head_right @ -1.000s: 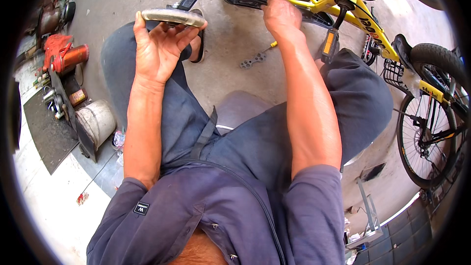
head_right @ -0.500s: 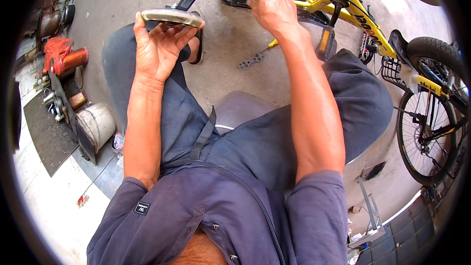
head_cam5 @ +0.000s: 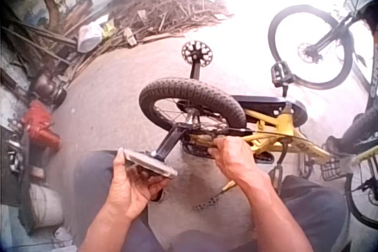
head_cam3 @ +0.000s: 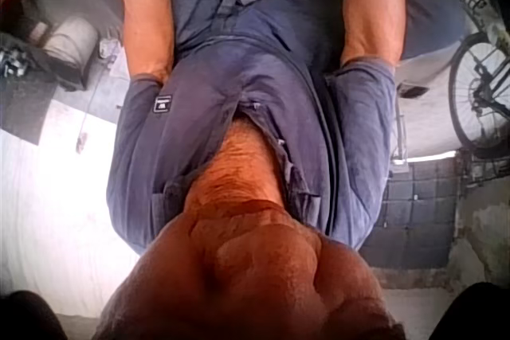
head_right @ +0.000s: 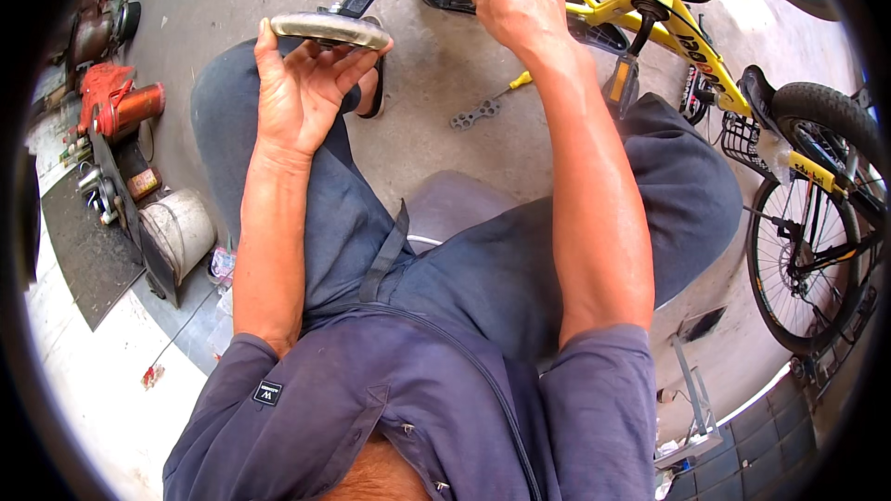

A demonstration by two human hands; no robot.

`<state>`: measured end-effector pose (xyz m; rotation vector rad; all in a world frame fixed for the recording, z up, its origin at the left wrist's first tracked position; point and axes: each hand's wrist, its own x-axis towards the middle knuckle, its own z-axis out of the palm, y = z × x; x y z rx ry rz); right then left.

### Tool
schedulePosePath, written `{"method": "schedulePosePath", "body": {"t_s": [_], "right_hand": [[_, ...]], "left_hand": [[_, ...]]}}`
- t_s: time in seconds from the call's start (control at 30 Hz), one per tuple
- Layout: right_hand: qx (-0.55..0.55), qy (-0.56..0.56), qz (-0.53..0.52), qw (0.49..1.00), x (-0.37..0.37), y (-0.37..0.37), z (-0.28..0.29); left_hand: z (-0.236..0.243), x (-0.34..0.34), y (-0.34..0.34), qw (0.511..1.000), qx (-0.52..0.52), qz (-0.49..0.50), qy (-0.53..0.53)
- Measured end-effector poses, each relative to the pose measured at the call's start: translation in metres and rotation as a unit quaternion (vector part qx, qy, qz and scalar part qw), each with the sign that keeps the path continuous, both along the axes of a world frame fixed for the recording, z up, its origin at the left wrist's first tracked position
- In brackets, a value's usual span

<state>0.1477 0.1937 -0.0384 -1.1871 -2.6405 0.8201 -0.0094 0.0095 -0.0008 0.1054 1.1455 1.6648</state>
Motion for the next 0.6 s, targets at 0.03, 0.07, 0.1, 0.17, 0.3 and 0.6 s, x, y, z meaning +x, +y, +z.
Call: {"method": "schedulePosePath", "body": {"t_s": [0.03, 0.07, 0.1, 0.17, 0.3, 0.6], "right_hand": [[-0.001, 0.000, -0.003, 1.000, -0.001, 0.001, -0.001], [-0.001, -0.001, -0.006, 1.000, -0.001, 0.002, -0.002], [0.003, 0.005, -0.005, 1.000, -0.001, 0.002, -0.003], [0.010, 0.017, 0.000, 1.000, -0.004, 0.003, -0.001], [0.029, -0.009, 0.032, 0.999, -0.009, 0.006, 0.015], [0.057, 0.010, 0.056, 0.997, -0.032, 0.004, 0.023]], "left_hand": [[0.000, 0.000, 0.000, 1.000, -0.001, 0.000, 0.000], [0.000, 0.000, 0.000, 1.000, -0.002, 0.001, 0.001], [0.000, 0.000, 0.000, 1.000, -0.004, 0.001, 0.001], [0.000, 0.000, 0.000, 1.000, -0.003, -0.001, 0.009], [0.000, 0.000, -0.002, 1.000, -0.009, -0.005, 0.017], [0.001, 0.001, -0.001, 0.999, -0.016, -0.008, 0.033]]}}
